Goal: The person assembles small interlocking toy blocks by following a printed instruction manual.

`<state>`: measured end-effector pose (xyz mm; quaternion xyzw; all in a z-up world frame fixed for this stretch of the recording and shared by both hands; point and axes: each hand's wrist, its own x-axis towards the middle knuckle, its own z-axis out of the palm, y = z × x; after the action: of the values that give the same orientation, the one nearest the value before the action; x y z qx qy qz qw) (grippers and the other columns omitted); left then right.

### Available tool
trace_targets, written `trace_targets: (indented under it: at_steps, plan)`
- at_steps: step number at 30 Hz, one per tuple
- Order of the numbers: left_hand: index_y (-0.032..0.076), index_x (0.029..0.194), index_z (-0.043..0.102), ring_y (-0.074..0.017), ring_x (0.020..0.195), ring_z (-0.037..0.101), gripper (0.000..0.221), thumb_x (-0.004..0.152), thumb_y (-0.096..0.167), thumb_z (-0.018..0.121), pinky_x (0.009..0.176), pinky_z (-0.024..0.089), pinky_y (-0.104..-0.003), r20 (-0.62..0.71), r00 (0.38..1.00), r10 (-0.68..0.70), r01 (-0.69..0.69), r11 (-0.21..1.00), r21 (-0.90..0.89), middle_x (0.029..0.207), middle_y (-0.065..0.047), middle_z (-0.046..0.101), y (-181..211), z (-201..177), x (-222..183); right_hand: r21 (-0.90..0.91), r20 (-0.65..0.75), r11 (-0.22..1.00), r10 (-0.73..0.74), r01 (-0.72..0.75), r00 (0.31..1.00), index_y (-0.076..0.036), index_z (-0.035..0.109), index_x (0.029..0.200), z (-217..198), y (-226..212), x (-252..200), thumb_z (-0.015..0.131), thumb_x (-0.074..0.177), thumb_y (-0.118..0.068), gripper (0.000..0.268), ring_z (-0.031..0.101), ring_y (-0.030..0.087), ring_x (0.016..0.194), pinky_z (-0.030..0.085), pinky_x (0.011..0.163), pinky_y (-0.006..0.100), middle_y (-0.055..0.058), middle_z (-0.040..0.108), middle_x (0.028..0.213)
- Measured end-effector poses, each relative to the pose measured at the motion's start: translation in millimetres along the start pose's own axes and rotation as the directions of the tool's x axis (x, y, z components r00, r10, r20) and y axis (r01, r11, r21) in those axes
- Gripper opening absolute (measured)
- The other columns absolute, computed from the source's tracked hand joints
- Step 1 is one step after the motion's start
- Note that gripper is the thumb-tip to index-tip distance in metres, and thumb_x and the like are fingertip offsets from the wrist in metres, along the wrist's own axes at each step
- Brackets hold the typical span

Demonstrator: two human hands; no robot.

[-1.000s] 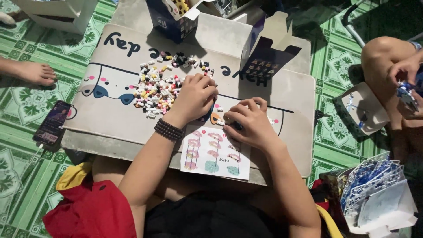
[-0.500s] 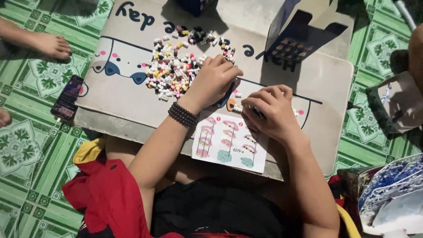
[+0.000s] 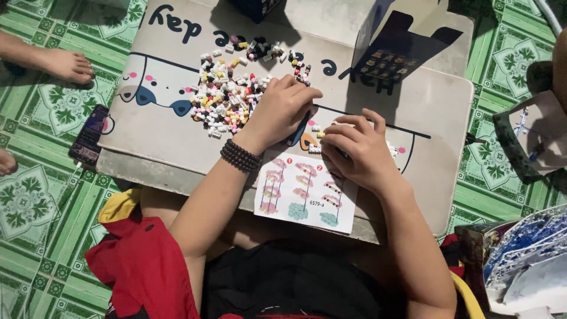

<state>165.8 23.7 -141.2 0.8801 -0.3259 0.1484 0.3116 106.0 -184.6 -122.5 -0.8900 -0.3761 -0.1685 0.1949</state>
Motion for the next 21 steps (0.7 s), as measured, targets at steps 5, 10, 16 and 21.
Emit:
trace_targets:
  at_steps: [5, 10, 16, 21]
  plan:
    - [0.016, 0.104, 0.064, -0.0173, 0.082, 0.052, 0.023, 0.085, 0.002, 0.062, 0.073, 0.038, -0.029, 0.006, 1.000, -0.015, 0.015, 1.000, -0.005, 0.076, 0.000, 0.062, -0.7, -2.1, -0.1, -0.018, 0.039, 0.999, 0.031, -0.031, 0.999, -0.018, 0.067, 0.094, -4.7, -0.6, 0.7, 0.074, 0.076, -0.018, 0.019, 0.055, 0.021, 0.108, 0.028, 0.101, 0.052, -0.002, 0.066, 0.097]
    - [0.015, 0.104, 0.064, -0.0175, 0.082, 0.051, 0.029, 0.081, -0.003, 0.061, 0.072, 0.038, -0.029, -0.001, 1.000, -0.031, 0.031, 0.998, -0.056, 0.078, 0.001, 0.062, -2.7, -0.8, -0.2, 0.009, 0.059, 0.998, 0.060, -0.061, 0.996, -0.018, 0.068, 0.098, -4.4, 0.8, -1.1, 0.073, 0.078, -0.016, 0.020, 0.055, 0.022, 0.107, 0.026, 0.102, 0.053, 0.001, 0.066, 0.097]
    - [0.017, 0.087, 0.065, -0.0171, 0.084, 0.045, 0.010, 0.081, 0.009, 0.064, 0.071, 0.036, -0.031, -0.017, 0.999, 0.028, -0.028, 0.999, -0.019, 0.080, 0.001, 0.057, 2.2, -6.5, -0.9, 0.007, 0.088, 0.997, 0.076, -0.077, 0.993, -0.019, 0.069, 0.101, -4.5, 1.8, -2.4, 0.073, 0.080, -0.017, 0.022, 0.054, 0.021, 0.109, 0.025, 0.102, 0.052, 0.001, 0.067, 0.099]
    - [0.017, 0.080, 0.065, -0.0169, 0.085, 0.045, 0.005, 0.081, 0.013, 0.064, 0.070, 0.036, -0.031, 0.001, 0.999, 0.053, -0.053, 0.999, 0.010, 0.081, 0.001, 0.056, 0.1, -4.0, 0.0, 0.021, 0.129, 0.995, 0.097, -0.101, 0.987, -0.019, 0.069, 0.103, -7.7, 0.8, -0.1, 0.072, 0.081, -0.017, 0.022, 0.053, 0.022, 0.110, 0.025, 0.103, 0.053, 0.001, 0.068, 0.101]
